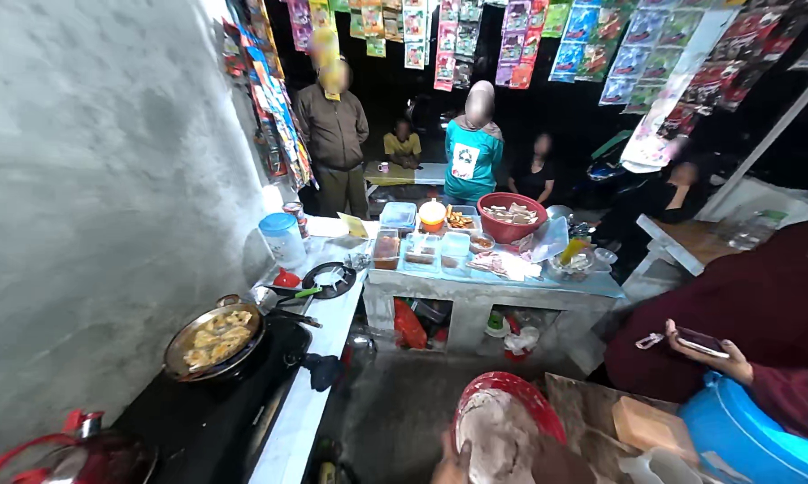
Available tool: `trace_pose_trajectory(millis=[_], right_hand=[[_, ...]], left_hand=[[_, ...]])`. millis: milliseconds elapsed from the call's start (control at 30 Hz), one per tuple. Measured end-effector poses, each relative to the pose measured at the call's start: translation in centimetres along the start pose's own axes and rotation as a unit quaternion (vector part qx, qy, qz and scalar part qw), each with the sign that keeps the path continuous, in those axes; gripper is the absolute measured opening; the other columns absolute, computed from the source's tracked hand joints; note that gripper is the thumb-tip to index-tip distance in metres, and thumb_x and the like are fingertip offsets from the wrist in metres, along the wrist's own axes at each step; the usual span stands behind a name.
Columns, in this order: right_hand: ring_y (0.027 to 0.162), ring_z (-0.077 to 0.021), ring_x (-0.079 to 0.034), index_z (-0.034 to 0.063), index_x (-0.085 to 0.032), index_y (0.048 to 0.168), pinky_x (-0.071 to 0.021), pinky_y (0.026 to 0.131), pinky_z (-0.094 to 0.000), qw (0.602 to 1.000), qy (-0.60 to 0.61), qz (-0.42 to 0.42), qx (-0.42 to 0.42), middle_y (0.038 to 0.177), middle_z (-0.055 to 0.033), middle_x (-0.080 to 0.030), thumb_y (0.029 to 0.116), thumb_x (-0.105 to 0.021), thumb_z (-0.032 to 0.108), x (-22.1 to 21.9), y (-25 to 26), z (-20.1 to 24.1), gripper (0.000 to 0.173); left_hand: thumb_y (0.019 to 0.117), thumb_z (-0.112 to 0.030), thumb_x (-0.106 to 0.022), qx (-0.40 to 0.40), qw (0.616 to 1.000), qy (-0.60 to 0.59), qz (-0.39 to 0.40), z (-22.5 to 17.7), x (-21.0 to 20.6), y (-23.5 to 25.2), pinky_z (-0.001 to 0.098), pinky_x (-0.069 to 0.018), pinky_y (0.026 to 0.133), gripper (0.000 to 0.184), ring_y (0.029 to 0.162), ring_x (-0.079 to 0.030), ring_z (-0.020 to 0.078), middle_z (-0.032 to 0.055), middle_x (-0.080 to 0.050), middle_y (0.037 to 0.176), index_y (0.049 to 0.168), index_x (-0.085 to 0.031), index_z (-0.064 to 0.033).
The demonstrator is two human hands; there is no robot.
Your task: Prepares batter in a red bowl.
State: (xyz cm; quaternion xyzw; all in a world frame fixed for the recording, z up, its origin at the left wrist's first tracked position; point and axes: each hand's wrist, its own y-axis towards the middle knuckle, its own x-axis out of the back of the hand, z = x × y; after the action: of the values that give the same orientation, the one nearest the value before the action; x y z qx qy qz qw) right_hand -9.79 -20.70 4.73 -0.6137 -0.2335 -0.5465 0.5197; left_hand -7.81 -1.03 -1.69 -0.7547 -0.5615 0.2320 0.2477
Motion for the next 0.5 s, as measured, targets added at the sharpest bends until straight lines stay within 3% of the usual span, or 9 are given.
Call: trace_pose_trajectory(millis=[133,233,333,433,500], right_hand=[[0.119,-0.0349,-0.067,0.017,-0.071,0.128,-0.0503,0.101,-0.061,0.991,0.056,0.1,0.072,0.122,-0.0139,-0.073,0.1085,-0.041,0.039,-1.2,-1.8,1.3,0.042],[0.117,-0.0371,-0.068,0.0153,-0.074,0.121,-0.052,0.096,-0.0627,0.987,-0.016,0.147,0.058,0.119,-0.0153,-0.074,0.1045,-0.048,0.037,-0.3,-4.9,-0.2,0.038],[0.116,-0.0433,-0.066,0.0048,-0.069,0.124,-0.0514,0.094,-0.0639,0.997,-0.048,0.064,-0.007,0.124,-0.0227,-0.07,0.1046,-0.048,0.028,-0.9,-5.8,-2.1,0.037],[0.108,-0.0394,-0.071,0.0099,-0.067,0.129,-0.0557,0.089,-0.0608,1.0,-0.003,-0.008,-0.002,0.117,-0.0188,-0.073,0.1081,-0.042,0.034,-3.0,-4.8,-2.1,0.04],[0.105,-0.0376,-0.072,0.0144,-0.067,0.129,-0.0566,0.089,-0.0598,0.998,0.032,0.029,0.041,0.111,-0.016,-0.075,0.1086,-0.041,0.039,-3.8,-5.3,-1.8,0.041]], left_hand=[[0.1113,-0.042,-0.035,0.012,1.0,-0.006,0.007,1.0,-0.6,-2.9,0.0558,-0.0643,0.072,0.062,0.088,-0.075,0.0368,0.0254,-0.065,0.123,0.162,-0.004,-0.024],[0.1117,-0.041,-0.035,0.011,0.998,-0.051,-0.022,1.9,-1.1,-4.3,0.0519,-0.0649,0.07,0.064,0.088,-0.075,0.0344,0.0243,-0.063,0.127,0.162,0.0,-0.0233],[0.1116,-0.038,-0.037,-0.001,0.995,-0.088,-0.046,3.3,-2.0,-5.8,0.0513,-0.0655,0.072,0.064,0.089,-0.075,0.0348,0.0259,-0.063,0.125,0.162,-0.001,-0.021],[0.111,-0.038,-0.04,-0.008,0.995,-0.098,-0.036,4.9,-3.1,-7.0,0.0514,-0.0658,0.073,0.065,0.091,-0.075,0.0351,0.0258,-0.062,0.128,0.162,-0.003,-0.0218],[0.111,-0.039,-0.039,-0.015,0.996,-0.087,-0.027,5.5,-3.7,-7.2,0.0507,-0.066,0.072,0.064,0.09,-0.075,0.0338,0.0243,-0.062,0.128,0.162,-0.003,-0.022]])
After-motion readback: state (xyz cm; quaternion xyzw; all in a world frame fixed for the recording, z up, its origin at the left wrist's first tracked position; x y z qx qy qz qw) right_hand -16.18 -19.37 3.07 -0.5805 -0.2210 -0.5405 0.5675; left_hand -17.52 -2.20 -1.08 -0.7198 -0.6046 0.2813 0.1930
